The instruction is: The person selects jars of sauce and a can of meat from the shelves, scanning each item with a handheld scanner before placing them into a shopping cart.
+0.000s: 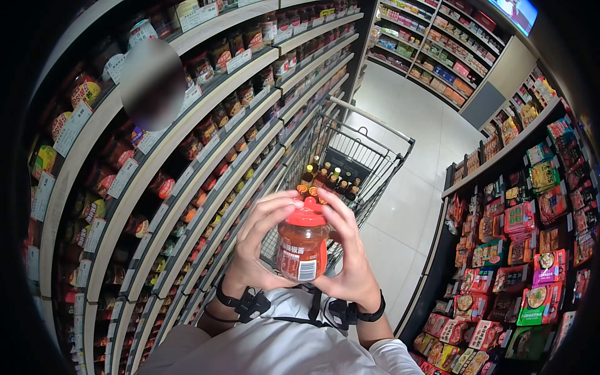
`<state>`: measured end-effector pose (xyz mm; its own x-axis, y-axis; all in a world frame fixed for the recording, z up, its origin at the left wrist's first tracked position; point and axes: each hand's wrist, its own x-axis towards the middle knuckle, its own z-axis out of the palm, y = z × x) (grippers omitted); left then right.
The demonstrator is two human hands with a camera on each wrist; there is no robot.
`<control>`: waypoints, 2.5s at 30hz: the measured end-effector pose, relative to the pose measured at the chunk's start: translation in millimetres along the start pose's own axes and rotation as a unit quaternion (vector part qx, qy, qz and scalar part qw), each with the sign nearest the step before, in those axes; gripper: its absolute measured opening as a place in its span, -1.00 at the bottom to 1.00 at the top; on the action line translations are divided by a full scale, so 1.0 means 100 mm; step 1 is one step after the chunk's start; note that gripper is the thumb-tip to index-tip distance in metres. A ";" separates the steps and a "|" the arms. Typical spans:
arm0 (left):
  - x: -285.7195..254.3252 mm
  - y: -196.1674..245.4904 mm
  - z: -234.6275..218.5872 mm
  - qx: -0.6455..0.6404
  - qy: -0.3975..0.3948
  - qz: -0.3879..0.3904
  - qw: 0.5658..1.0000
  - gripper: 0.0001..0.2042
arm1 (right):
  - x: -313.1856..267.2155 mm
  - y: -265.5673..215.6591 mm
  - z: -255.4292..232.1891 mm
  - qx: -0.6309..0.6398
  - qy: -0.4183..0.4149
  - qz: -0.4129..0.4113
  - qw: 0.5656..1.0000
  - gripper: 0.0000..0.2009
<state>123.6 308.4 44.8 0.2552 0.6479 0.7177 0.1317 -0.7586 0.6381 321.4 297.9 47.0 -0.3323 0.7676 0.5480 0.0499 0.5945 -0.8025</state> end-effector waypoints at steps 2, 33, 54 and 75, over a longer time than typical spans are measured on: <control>-0.01 -0.02 0.00 -0.004 -0.014 -0.010 1.000 -0.02 | -0.01 0.01 0.01 -0.073 0.011 -0.012 0.997 -0.10; 0.01 -0.11 -0.06 0.011 0.000 0.035 0.999 -0.02 | 0.00 -0.04 0.02 -0.115 0.017 -0.018 0.993 -0.01; -0.13 -0.33 0.07 -0.141 -0.048 -0.064 0.987 0.07 | -0.04 0.06 0.06 -0.072 0.079 -0.017 0.994 -0.13; -1.57 -0.92 0.43 -0.508 -0.121 -0.437 0.732 0.14 | -1.11 1.23 0.14 0.236 -0.071 0.433 0.867 -0.59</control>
<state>112.8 274.0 -138.5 0.6776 0.7310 -0.0810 -0.4028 0.4610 0.7907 350.8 282.2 -115.5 -0.4770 0.8205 -0.3149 -0.0418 -0.3791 -0.9244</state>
